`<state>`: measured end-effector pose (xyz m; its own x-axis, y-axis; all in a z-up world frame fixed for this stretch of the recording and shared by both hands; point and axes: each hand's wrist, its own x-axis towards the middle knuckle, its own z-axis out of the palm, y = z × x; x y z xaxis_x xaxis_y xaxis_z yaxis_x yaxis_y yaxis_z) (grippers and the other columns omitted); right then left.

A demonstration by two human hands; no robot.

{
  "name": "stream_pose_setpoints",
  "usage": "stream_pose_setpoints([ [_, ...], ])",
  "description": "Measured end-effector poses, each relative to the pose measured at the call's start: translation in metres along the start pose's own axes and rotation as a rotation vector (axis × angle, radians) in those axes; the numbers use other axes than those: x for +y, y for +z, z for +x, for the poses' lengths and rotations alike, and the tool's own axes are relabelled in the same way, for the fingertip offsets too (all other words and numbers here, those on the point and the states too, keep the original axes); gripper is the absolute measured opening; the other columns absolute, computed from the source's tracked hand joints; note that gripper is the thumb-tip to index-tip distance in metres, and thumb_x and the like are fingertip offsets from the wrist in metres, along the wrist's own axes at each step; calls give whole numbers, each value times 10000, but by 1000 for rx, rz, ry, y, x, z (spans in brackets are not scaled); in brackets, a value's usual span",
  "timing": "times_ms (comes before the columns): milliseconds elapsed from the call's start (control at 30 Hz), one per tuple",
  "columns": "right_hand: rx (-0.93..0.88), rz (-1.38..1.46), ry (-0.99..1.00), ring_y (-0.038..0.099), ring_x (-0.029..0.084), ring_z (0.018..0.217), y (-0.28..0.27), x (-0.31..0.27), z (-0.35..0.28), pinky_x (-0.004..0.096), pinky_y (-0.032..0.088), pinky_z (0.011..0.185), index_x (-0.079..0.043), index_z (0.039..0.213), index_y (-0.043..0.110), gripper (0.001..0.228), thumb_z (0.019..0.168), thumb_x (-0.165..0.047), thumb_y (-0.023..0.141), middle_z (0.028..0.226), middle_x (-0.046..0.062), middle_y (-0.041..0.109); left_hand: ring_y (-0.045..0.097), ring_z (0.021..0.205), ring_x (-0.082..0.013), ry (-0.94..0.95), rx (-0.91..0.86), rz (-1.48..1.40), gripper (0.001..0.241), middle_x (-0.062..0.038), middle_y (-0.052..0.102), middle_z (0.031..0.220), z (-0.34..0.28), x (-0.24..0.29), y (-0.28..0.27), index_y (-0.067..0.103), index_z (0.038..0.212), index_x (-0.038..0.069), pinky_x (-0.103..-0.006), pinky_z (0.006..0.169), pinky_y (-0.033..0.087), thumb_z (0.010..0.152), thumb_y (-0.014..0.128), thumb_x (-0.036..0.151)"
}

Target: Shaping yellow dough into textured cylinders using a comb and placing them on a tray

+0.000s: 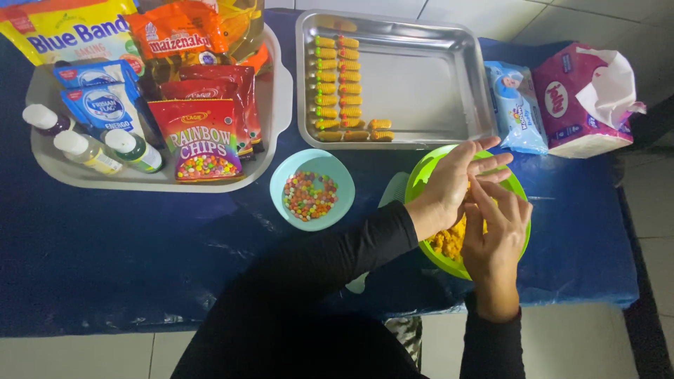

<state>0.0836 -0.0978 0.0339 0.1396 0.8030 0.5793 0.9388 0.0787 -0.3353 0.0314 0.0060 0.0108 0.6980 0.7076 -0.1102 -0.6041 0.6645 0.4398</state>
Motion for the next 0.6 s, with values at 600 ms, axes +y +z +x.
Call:
stream_pose_setpoints([
  [600, 343, 138, 24, 631, 302, 1009, 7, 4, -8, 370, 495, 955, -49, 1188, 790, 272, 926, -79, 857, 982, 99, 753, 503, 1375, -435, -202, -244, -50, 783, -230, 490, 1544, 0, -14, 0, 454, 1597, 127, -557, 1123, 460, 1186, 10, 623],
])
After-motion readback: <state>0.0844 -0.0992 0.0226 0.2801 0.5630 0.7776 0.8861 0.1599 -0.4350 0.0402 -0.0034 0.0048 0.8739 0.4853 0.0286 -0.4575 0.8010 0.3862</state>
